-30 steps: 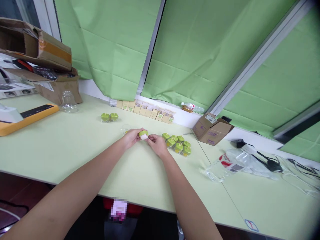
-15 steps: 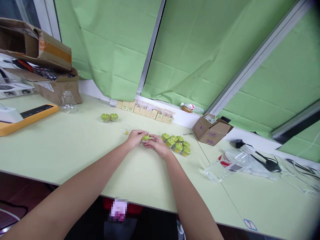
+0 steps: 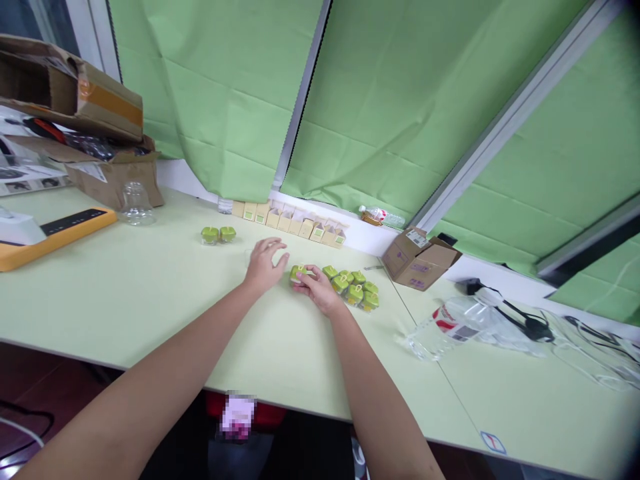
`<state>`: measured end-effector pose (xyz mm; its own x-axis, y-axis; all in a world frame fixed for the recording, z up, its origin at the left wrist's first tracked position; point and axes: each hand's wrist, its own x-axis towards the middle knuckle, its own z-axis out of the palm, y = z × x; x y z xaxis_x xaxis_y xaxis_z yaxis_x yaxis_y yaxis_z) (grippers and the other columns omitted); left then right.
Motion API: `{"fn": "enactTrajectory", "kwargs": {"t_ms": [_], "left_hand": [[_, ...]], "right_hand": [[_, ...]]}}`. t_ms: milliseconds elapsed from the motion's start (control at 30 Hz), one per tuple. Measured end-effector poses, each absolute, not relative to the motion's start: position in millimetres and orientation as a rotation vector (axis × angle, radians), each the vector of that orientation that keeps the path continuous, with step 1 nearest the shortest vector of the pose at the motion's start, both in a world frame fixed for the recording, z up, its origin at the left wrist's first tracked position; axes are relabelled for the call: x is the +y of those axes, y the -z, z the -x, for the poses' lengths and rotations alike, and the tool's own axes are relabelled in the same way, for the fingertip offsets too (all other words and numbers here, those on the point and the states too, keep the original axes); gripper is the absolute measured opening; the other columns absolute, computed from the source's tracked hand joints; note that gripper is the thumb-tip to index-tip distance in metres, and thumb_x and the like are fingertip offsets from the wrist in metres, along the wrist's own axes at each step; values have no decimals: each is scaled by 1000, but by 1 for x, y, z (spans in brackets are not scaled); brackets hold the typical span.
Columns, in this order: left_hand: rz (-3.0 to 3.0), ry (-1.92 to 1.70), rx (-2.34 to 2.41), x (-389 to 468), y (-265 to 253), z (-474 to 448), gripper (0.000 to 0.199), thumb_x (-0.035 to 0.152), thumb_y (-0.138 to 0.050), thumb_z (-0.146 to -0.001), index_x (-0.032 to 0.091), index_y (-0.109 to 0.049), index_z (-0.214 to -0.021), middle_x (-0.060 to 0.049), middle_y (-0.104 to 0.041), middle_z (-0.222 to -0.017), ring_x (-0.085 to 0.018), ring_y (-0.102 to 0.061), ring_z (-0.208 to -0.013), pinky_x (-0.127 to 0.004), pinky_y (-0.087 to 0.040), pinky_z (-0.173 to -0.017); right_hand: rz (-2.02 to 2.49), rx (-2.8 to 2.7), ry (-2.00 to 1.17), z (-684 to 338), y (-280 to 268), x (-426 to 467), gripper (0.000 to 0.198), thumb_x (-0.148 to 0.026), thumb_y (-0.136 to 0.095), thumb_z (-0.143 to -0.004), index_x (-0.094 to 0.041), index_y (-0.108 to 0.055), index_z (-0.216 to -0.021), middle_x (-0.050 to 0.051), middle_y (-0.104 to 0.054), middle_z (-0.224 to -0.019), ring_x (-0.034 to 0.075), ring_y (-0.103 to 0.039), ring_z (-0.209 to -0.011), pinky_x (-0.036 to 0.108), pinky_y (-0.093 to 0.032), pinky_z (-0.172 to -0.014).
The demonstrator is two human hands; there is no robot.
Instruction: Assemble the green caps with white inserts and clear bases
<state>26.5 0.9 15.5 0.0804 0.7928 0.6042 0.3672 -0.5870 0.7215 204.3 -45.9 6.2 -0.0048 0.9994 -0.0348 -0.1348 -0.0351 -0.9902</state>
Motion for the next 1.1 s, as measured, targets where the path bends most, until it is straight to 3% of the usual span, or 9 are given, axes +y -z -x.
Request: {"fn": "enactTrajectory", "kwargs": {"t_ms": [100, 167, 333, 467, 733, 867, 1000, 1100], "left_hand": [[-2064, -1475, 1591, 13, -14, -7, 41, 29, -59, -85, 20, -60, -124, -14, -38, -150, -34, -29, -142, -50, -19, -119], [-2068, -1283, 1761, 23, -7, 2, 43, 29, -60, -83, 18, -60, -124, -18, -35, -150, -39, -28, -140, -56, -21, -115], [-2096, -997, 1639, 35, 11, 3, 37, 23, -56, -83, 17, -62, -118, -18, -55, -127, -37, -50, -120, -49, -39, -104], [-2192, -1010, 1342, 19, 13, -16, 35, 24, -59, -81, 18, -63, -116, -16, -58, -122, -34, -52, -118, -44, -40, -105], [-2061, -1018, 801, -6, 10, -38, 54, 16, -66, -68, 22, -60, -121, -12, -62, -123, -30, -58, -115, -40, -45, -100], [-1916, -1003, 782, 0, 16, -35, 61, 20, -75, -64, 22, -60, -123, -12, -64, -123, -29, -62, -112, -38, -48, -97], [-1899, -957, 794, 3, 15, -31, 65, 27, -79, -63, 24, -58, -124, -11, -67, -118, -28, -63, -112, -36, -48, -95], [-1975, -968, 808, 3, 9, -28, 56, 30, -78, -63, 23, -62, -116, -9, -69, -109, -26, -64, -101, -33, -49, -85]], "right_hand": [[1148, -1121, -1288, -205, -4, -46, 48, -38, -85, -63, -23, -53, -95, 1, -69, -89, 15, -70, -75, 31, -57, -78], [1164, -1118, -1278, -206, -3, -45, 48, -38, -85, -63, -23, -53, -95, 0, -69, -87, 14, -69, -71, 29, -56, -73], [1159, -1065, -1307, -204, -5, -43, 43, -36, -80, -65, -24, -52, -96, -1, -69, -82, 14, -67, -67, 29, -55, -70], [1163, -1071, -1303, -201, -9, -44, 43, -40, -76, -67, -25, -55, -102, 1, -69, -84, 16, -67, -68, 32, -56, -71], [1146, -972, -1129, -205, -6, -34, 36, -42, -63, -75, -26, -54, -106, 0, -67, -86, 16, -65, -68, 34, -57, -71], [1245, -1011, -991, -206, -9, -34, 39, -47, -59, -78, -26, -56, -112, 3, -66, -100, 18, -66, -73, 33, -55, -66], [1254, -1116, -825, -202, -16, -38, 33, -48, -57, -82, -26, -63, -106, 3, -65, -109, 17, -65, -91, 29, -54, -76], [1225, -1211, -818, -197, -20, -42, 31, -49, -56, -84, -25, -63, -103, 4, -66, -109, 17, -63, -95, 29, -53, -80]]}}
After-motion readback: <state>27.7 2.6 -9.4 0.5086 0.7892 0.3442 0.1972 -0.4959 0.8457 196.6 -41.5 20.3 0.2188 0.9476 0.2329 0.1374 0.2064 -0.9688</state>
